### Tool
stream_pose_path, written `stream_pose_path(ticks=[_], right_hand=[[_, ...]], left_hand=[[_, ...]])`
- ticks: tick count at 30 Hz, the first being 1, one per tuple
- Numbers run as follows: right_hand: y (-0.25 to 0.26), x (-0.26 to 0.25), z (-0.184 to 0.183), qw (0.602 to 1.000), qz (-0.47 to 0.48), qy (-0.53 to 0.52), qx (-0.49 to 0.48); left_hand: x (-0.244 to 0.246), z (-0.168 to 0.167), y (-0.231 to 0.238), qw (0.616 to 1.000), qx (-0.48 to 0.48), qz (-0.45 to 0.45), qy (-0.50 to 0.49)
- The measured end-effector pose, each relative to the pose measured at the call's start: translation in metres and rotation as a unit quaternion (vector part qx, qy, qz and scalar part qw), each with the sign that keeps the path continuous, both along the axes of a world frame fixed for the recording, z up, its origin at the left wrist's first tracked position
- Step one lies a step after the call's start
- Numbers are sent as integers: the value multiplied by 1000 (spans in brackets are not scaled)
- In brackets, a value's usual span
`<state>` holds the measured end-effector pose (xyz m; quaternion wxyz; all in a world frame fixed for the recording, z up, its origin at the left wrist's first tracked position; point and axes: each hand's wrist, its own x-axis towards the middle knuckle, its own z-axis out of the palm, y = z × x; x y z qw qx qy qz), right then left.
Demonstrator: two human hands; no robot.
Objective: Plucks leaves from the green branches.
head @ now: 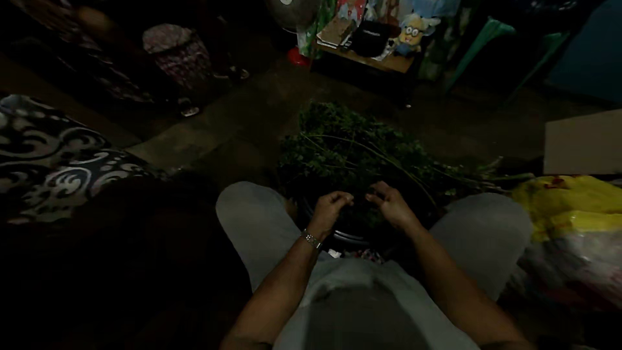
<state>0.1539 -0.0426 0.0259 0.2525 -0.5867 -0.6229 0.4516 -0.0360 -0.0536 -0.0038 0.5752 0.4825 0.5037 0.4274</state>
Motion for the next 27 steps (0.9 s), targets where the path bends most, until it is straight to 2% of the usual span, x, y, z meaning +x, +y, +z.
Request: stream_pose_path(ticks=[3,7,10,13,19,23,27], right_hand=[[0,1,4,1000,-2,11,-4],[-4,-1,11,992,17,106,-69],[-6,-8,4,983,-6,169,-67],[-8,-14,3,979,-35,190,-62],[-5,-9,12,988,-63,113,-82],[1,3,14,997,-59,41,-35],[3,8,18,996,-72,37,-46]], left_hand=[[-1,-1,0,1000,1,-10,-9],[0,-2,1,1000,4,-17,-13],[-1,-3,0,1000,3,-27,-11],[0,-3,-1,999,2,-38,-5],[2,-2,-1,998,9,-52,14],[-1,1,0,999,-2,-44,29],[-3,2,0,999,-4,-36,19]])
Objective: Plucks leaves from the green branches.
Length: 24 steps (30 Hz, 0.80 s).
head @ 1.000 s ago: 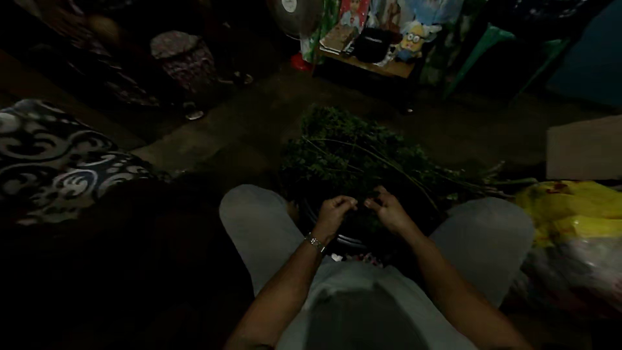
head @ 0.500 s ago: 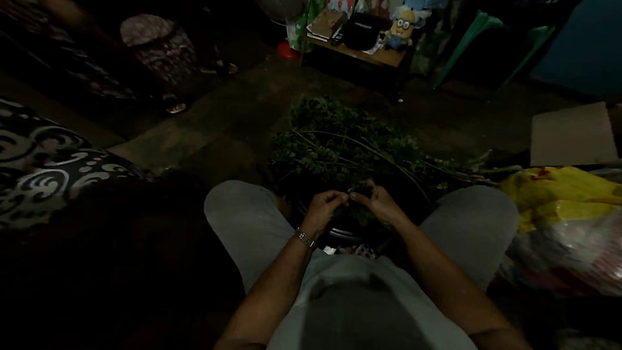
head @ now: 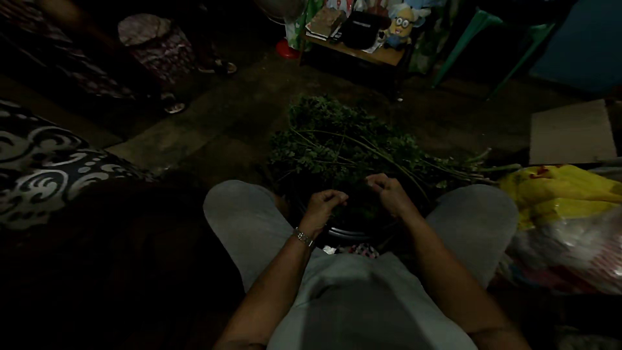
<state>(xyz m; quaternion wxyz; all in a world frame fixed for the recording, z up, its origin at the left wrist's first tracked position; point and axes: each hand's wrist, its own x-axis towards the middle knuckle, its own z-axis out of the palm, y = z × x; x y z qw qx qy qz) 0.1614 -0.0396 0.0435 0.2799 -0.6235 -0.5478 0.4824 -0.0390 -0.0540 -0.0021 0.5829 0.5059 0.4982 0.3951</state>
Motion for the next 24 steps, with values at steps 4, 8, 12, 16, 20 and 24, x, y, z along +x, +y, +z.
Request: stream_pose_path(ticks=[4,8,12,16,20,24], right_hand=[[0,-4,-1,993,-83,78,-9],[-2,-3,-8,997,-4,82,-6],[-5,-13,-14,995,-12,99,26],[-6,-14,-18,993,-5,117,20],[-7,-17,-18,990,22,142,-9],[-6,-15,-16,991,16,133,-15]], left_hand=[[0,1,-1,1000,5,2,-4],[1,-2,-1,1000,22,-10,4],[0,0,-2,995,40,-67,62],[2,1,-3,991,49,-95,78],[6,0,-2,993,49,-67,86],[7,-1,-2,998,18,-42,48]])
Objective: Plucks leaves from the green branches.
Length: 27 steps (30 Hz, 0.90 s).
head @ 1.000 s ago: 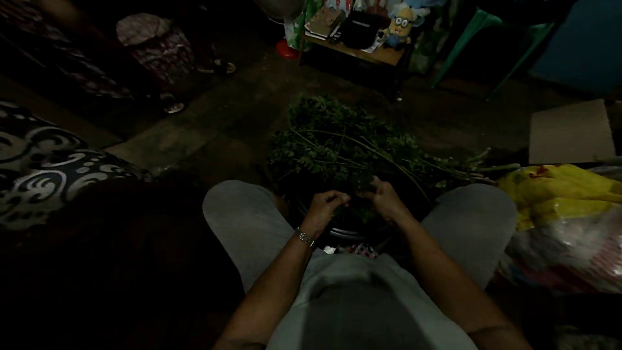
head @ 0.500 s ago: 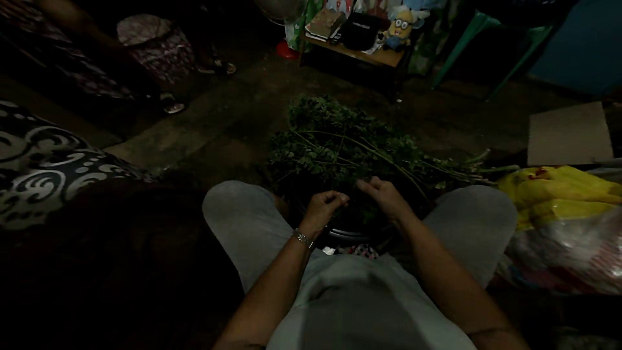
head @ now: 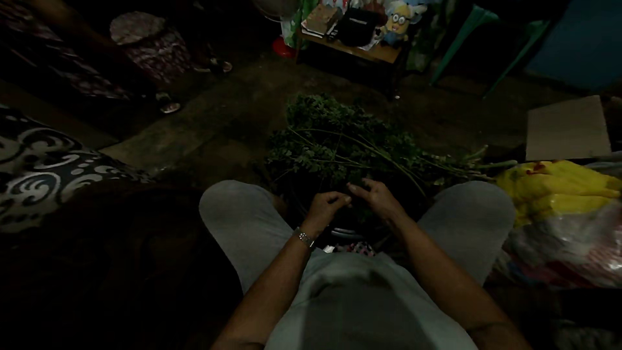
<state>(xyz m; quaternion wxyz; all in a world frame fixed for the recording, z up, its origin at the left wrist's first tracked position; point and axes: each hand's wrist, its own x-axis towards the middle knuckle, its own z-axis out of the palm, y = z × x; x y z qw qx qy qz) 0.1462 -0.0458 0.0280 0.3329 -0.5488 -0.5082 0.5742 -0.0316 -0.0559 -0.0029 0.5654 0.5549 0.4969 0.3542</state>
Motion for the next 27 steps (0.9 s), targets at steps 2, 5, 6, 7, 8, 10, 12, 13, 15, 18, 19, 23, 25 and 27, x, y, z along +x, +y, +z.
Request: stream_pose_path(ticks=[2,5,6,7,8,10,12,13,15,18,19,23,25,27], right_hand=[[3,7,3,1000,9,-29,3],[5,15,8,999,1,-33,-1],[6,16,9,999,2,-43,3],[6,18,10,999,14,-52,9],[5,20,11,997,33,-61,19],[5,21,8,993,66,-86,40],[5,19,5,991,77,-96,50],[5,17,5,991,75,-97,52],[5,14,4,989,74,-110,61],[5,11,2,983,69,-158,66],[4,11,3,982,57,-168,61],[5,15,8,985,9,-164,57],[4,16,11,987,13,-151,54],[4,15,13,990,25,-135,43]], left_hand=[[-1,-2,0,1000,0,10,-3],[-2,-1,0,1000,3,22,-15],[-2,-1,1,999,4,26,-20],[-3,-1,1,999,6,27,-23],[-3,-1,1,999,7,27,-25],[-3,-2,1,999,10,24,-26],[-3,-2,1,999,9,24,-28],[-3,-2,1,999,6,24,-28],[-3,-1,1,999,1,24,-29],[-2,-1,1,999,-1,20,-32],[-2,-1,1,999,-4,22,-32],[-4,0,1,999,-13,36,-35],[-4,-2,1,998,-13,41,-50],[-4,-3,1,997,-14,45,-60]])
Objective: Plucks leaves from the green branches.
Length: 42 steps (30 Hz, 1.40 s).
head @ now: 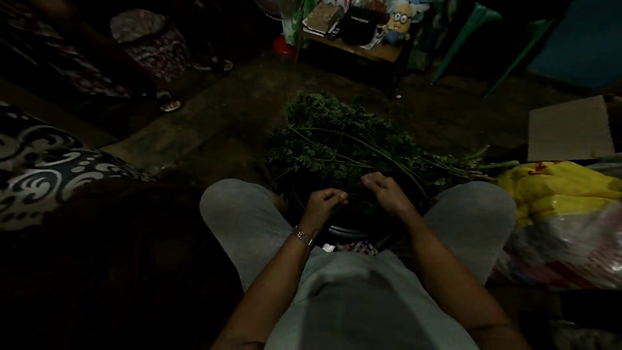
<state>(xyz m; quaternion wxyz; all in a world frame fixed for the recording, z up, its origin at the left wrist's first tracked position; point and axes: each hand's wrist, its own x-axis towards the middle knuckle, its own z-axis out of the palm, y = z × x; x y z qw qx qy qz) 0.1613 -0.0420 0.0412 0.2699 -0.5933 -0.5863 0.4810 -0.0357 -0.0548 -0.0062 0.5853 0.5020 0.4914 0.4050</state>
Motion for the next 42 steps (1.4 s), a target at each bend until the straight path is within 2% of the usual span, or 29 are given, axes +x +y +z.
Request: stream_pose_path(ticks=[3,7,13,20,26,30,36,39,42], right_hand=[[1,2,-4,999,30,35,-11],[1,5,-6,998,69,5,1],[3,5,-8,998,9,-47,37],[-2,-5,-12,996,84,17,20],[-5,-14,-14,998,59,19,17],[0,-4,-13,996,70,-50,21],[5,9,-10,990,83,-103,42],[2,3,-12,994,103,-40,19],[-1,-10,-21,996,80,0,30]], left_hand=[[-1,0,1,1000,-4,4,1],[-2,-1,1,1000,3,8,-14],[-2,2,1,1000,4,15,-3],[-1,1,2,1000,4,13,-9],[-1,1,1,1000,5,7,-5],[0,3,1,998,13,-17,53],[-2,7,1,998,-4,-10,59],[-1,4,2,998,-6,-11,54],[0,5,1,997,6,-24,71]])
